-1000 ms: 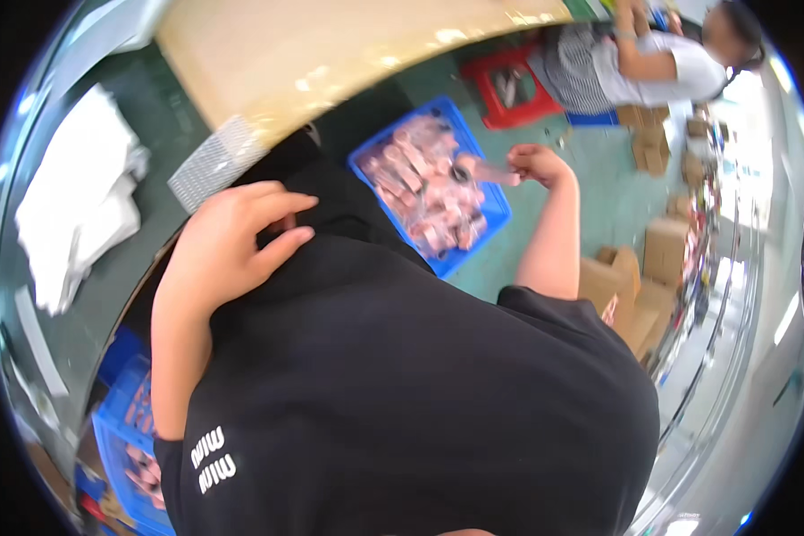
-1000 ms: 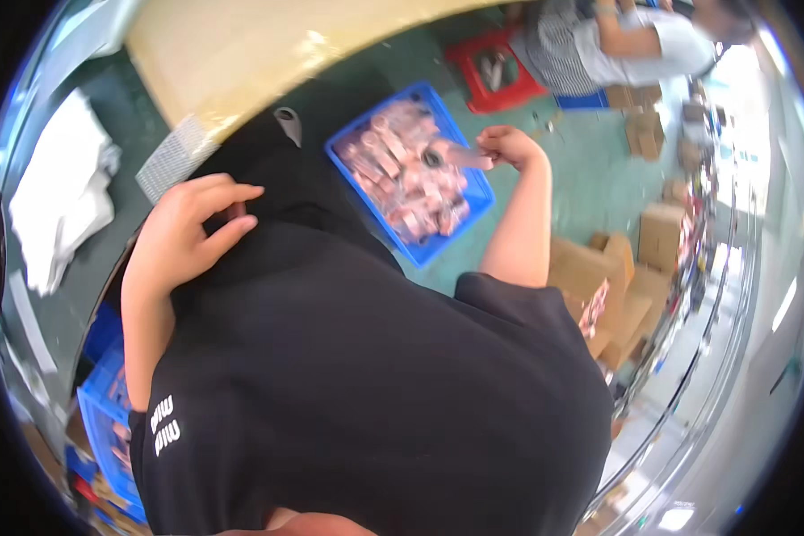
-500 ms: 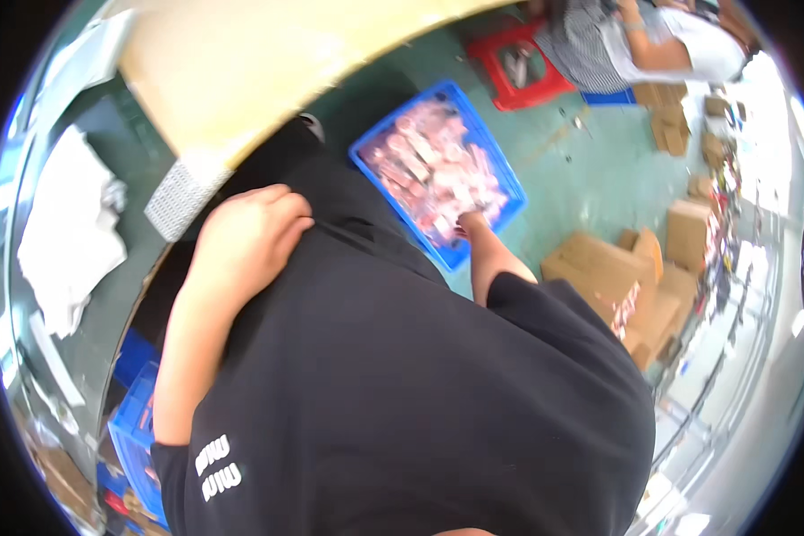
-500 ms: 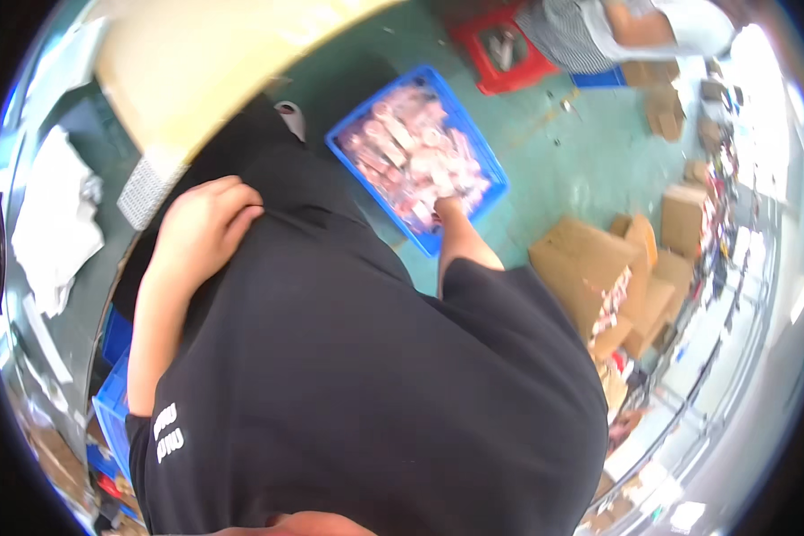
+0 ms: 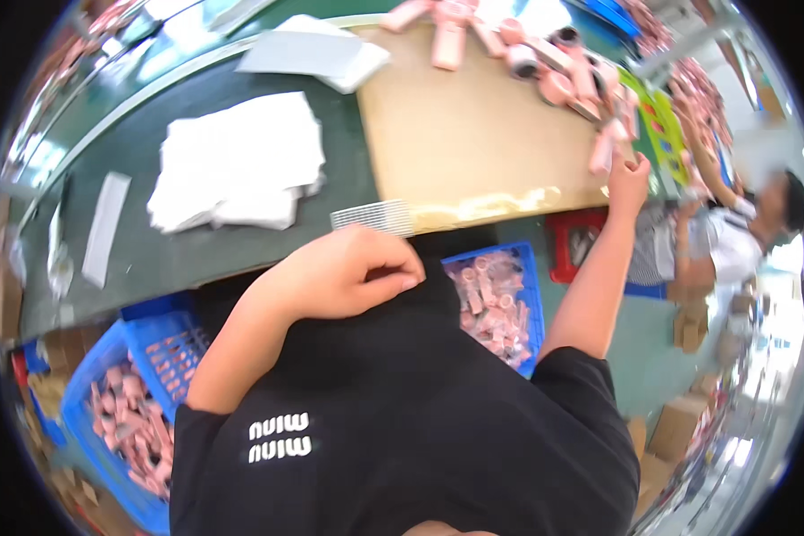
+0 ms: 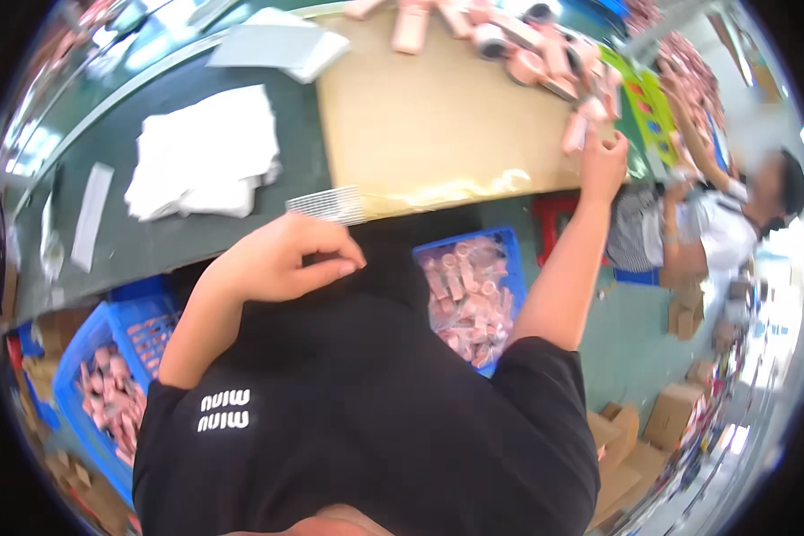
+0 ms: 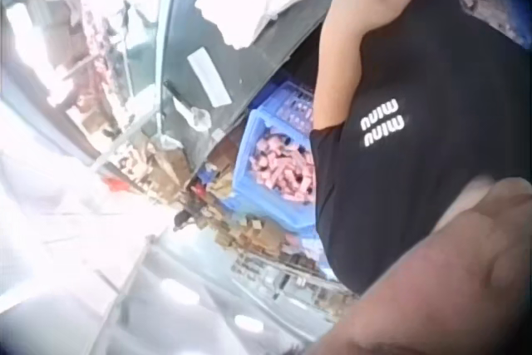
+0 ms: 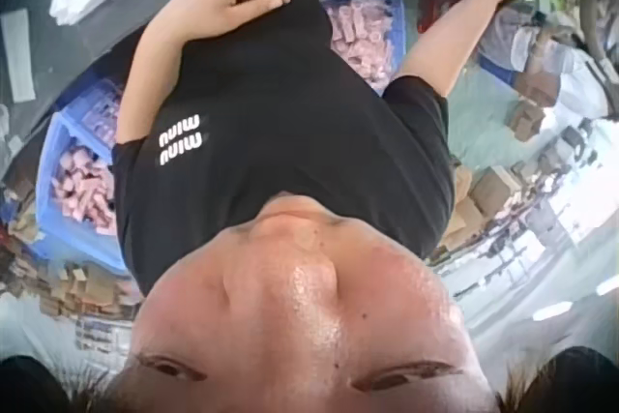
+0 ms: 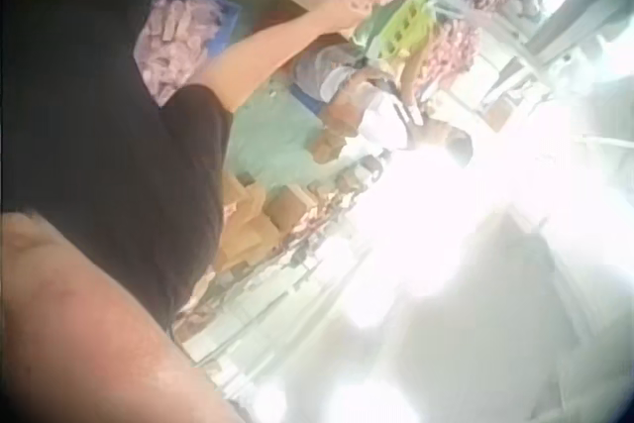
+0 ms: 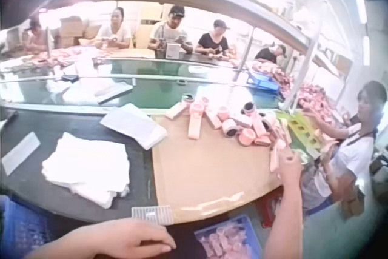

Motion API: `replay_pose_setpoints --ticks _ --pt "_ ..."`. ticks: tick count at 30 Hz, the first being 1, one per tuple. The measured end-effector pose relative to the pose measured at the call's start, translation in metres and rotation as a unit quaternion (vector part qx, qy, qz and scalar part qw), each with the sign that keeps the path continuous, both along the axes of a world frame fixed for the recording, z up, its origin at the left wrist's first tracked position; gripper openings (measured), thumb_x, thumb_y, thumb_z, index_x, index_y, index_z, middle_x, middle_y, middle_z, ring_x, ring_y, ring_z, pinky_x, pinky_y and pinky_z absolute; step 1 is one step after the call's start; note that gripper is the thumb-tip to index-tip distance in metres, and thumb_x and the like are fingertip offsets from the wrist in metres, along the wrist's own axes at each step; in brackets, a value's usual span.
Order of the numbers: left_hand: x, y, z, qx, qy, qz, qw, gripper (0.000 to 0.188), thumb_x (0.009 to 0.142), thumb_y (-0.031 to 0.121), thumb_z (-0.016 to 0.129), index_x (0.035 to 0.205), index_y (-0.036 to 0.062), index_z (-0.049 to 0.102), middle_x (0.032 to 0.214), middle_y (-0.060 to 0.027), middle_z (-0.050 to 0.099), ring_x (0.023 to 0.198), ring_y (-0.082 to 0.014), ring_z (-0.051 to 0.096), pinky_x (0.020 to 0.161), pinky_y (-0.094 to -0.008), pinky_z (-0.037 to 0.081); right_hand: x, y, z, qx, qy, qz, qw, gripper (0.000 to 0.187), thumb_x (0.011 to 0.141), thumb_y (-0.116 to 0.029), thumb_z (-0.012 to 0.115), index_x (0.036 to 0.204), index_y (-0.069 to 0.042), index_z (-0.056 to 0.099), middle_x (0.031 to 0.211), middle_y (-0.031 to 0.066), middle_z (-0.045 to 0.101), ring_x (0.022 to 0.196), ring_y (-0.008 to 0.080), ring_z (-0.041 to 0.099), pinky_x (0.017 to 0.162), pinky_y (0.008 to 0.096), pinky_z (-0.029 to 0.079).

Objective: Place small plastic consumer goods into individual plastic bags at an assembly line station.

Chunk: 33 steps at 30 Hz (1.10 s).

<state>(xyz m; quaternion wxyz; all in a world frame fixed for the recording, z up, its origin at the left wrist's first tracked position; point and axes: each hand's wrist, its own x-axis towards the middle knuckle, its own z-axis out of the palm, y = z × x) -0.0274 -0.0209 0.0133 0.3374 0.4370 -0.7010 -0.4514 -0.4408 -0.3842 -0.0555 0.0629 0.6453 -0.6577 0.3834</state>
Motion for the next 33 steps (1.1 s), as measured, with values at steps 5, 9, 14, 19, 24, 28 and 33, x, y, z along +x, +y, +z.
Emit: replay_pose_setpoints --ticks 5,9,14,19,24,28,33 --pt "0.034 0.005 0.014 -0.090 0.000 0.333 0.939 0.009 0.094 0.006 0.072 0.101 0.0007 0.074 0.086 -0.0108 0.073 0.075 -0.0236 0.069 0.069 -0.0363 0.054 0.025 -0.052 0.007 0.173 0.121 -0.012 0.977 0.056 0.095 -0.042 0.061 0.120 0.007 0.072 0.120 0.0339 0.073 0.118 0.0518 0.068 0.104 0.0561 0.053" --pt "0.063 -0.016 0.005 -0.190 -0.269 0.525 0.785 0.012 0.093 0.019 0.076 0.096 0.0074 0.075 0.088 -0.0081 0.071 0.078 -0.0262 0.071 0.070 -0.0394 0.055 0.072 0.004 0.017 0.240 -0.221 0.081 0.942 0.044 0.098 -0.030 0.059 0.119 0.009 0.066 0.096 0.0249 0.075 0.093 0.0372 0.079 0.072 0.0476 0.062" --pt "0.074 -0.033 -0.016 -0.064 -0.464 0.427 0.773 0.018 0.097 0.021 0.070 0.104 0.0113 0.082 0.097 -0.0100 0.075 0.094 -0.0320 0.073 0.089 -0.0456 0.051 0.224 0.128 0.035 0.337 -0.572 0.387 0.640 0.042 0.109 -0.040 0.062 0.118 0.000 0.068 0.083 0.0082 0.069 0.055 0.0181 0.064 0.051 0.0338 0.057" --pt "0.083 -0.024 -0.011 -0.091 -0.367 0.455 0.806 0.020 0.099 0.020 0.066 0.105 0.0068 0.081 0.095 -0.0160 0.076 0.092 -0.0373 0.073 0.085 -0.0471 0.055 0.298 0.182 0.028 0.438 -0.478 0.483 0.589 0.033 0.109 -0.036 0.067 0.112 -0.003 0.071 0.082 0.0053 0.071 0.059 0.0139 0.067 0.053 0.0292 0.057" --pt "0.090 -0.017 -0.014 -0.133 -0.249 0.504 0.817 0.020 0.100 0.017 0.065 0.105 0.0031 0.078 0.096 -0.0212 0.077 0.090 -0.0434 0.073 0.083 -0.0475 0.058 0.324 0.191 0.012 0.423 -0.534 0.569 0.461 0.035 0.111 -0.036 0.064 0.120 -0.002 0.067 0.091 0.0100 0.073 0.065 0.0169 0.070 0.058 0.0303 0.059" --pt "0.095 -0.008 -0.014 -0.143 -0.234 0.509 0.816 0.019 0.097 0.020 0.071 0.103 0.0041 0.079 0.093 -0.0154 0.078 0.086 -0.0333 0.074 0.084 -0.0430 0.057 0.319 0.193 0.005 0.448 -0.500 0.589 0.450 0.038 0.113 -0.036 0.057 0.129 -0.001 0.064 0.100 0.0134 0.073 0.069 0.0190 0.071 0.064 0.0318 0.061" --pt "0.093 -0.003 -0.010 -0.165 -0.324 0.517 0.775 0.019 0.095 0.025 0.075 0.100 0.0081 0.080 0.089 -0.0051 0.079 0.079 -0.0212 0.072 0.094 -0.0376 0.049 0.318 0.201 0.003 0.444 -0.518 0.567 0.462 0.035 0.114 -0.033 0.058 0.129 -0.002 0.065 0.099 0.0119 0.074 0.069 0.0156 0.071 0.064 0.0287 0.061"
